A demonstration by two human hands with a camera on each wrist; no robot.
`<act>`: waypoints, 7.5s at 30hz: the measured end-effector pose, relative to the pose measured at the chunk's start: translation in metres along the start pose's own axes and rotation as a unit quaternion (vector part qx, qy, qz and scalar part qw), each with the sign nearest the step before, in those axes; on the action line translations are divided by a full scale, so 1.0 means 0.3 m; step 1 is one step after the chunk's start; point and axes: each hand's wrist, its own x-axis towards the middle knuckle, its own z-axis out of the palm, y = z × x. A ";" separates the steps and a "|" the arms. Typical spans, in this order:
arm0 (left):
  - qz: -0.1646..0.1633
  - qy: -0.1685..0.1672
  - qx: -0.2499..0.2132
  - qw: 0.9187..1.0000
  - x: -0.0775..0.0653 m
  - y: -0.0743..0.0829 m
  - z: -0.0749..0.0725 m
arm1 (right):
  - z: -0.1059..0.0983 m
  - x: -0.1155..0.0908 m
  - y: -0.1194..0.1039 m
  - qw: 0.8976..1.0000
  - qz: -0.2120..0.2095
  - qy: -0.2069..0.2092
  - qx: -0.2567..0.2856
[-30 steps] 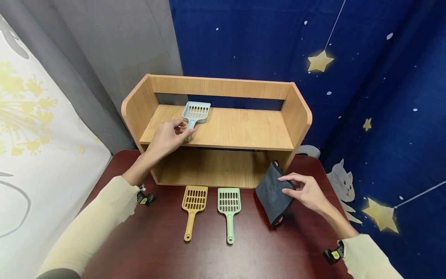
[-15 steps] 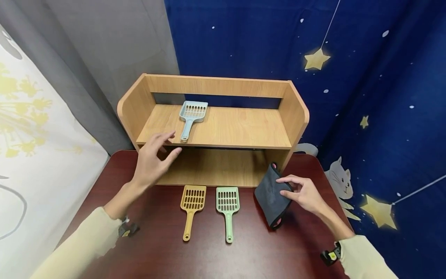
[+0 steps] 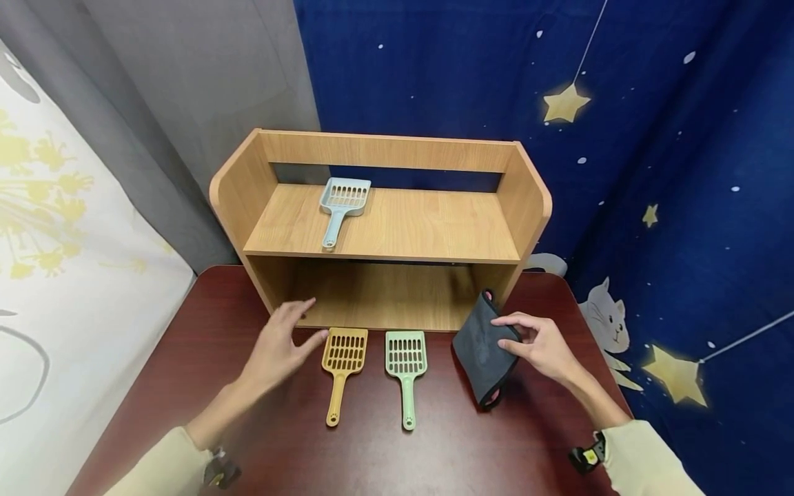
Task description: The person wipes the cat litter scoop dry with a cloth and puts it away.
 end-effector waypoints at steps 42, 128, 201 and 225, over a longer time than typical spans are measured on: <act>-0.162 -0.096 -0.003 0.982 -0.231 -0.050 0.296 | 0.031 0.007 0.005 0.999 0.024 0.004 0.049; 0.209 -0.259 -0.047 0.942 0.174 0.130 0.045 | 0.320 0.438 -0.174 0.976 -0.083 -0.138 0.145; 0.078 -0.101 -0.142 0.982 0.083 0.094 0.141 | 0.527 0.218 -0.212 0.805 0.192 0.156 0.539; 0.105 -0.089 -0.158 0.978 0.081 0.060 0.121 | 0.453 0.217 -0.221 0.793 0.178 0.167 0.558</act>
